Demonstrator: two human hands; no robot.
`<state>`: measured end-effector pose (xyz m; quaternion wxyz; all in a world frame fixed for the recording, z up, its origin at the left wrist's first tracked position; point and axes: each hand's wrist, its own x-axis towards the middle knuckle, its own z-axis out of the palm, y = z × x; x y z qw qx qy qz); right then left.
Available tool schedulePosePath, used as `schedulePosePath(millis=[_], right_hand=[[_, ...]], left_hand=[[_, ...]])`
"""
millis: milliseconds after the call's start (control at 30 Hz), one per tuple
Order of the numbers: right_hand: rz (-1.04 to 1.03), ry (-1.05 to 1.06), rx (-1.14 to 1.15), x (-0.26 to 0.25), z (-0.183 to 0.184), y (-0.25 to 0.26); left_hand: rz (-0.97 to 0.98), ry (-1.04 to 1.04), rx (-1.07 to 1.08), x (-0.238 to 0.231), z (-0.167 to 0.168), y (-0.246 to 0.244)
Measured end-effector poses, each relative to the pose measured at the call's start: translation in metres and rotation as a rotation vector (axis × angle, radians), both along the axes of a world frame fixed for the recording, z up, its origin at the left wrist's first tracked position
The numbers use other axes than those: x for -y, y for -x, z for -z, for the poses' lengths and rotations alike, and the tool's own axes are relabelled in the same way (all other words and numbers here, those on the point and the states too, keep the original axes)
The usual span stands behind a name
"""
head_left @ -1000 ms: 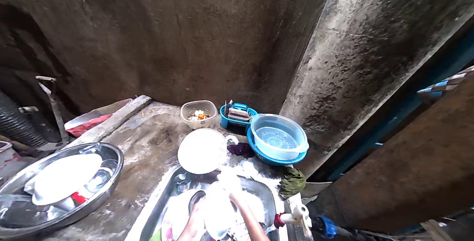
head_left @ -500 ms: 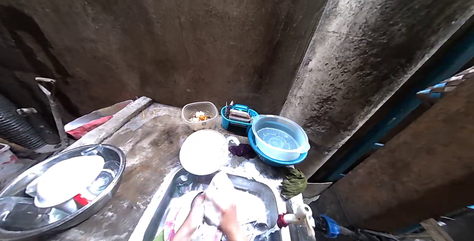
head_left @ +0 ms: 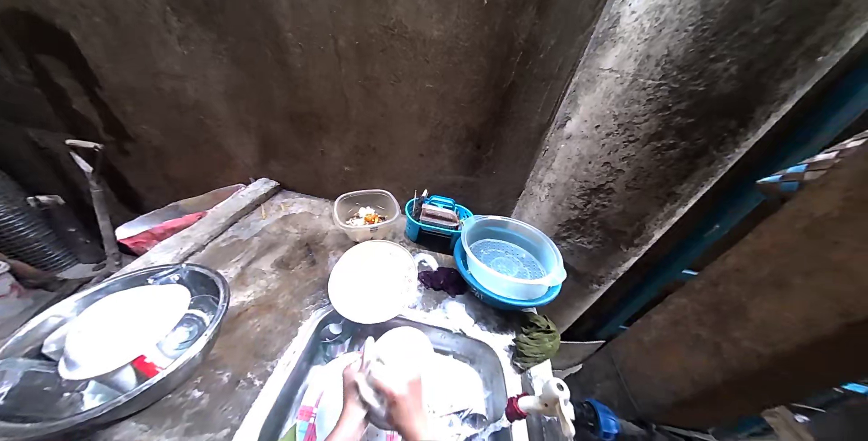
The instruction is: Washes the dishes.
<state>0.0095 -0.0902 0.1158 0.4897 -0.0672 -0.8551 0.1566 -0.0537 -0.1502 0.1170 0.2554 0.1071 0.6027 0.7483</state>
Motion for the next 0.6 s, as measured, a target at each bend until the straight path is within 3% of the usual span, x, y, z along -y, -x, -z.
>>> schedulePosePath(millis=[133,200,267,333,433,533,600], right_hand=[[0.273,0.297,0.109,-0.051,-0.021,-0.013],[0.397,0.477,0.037,-0.062,-0.017,-0.025],[0.430,0.659,-0.091,-0.038,-0.001,-0.036],[0.388,0.665,-0.122,0.007,0.026,-0.041],[0.253,0.314,-0.047,0.042,0.049,-0.036],[0.322,0.133,0.036,0.014,0.009,-0.017],[0.362,0.396,0.152,-0.017,-0.021,-0.015]], left_hand=[[-0.026,0.185,-0.127,-0.007,-0.005,-0.002],[-0.069,0.145,0.017,-0.005,-0.013,-0.002],[-0.154,0.079,0.186,-0.009,-0.015,-0.006],[-0.201,0.046,0.304,-0.015,-0.010,-0.011],[-0.137,0.179,0.251,-0.013,-0.006,-0.019],[-0.043,0.186,0.018,-0.010,-0.006,-0.012],[-0.012,0.253,-0.167,-0.010,-0.018,-0.004]])
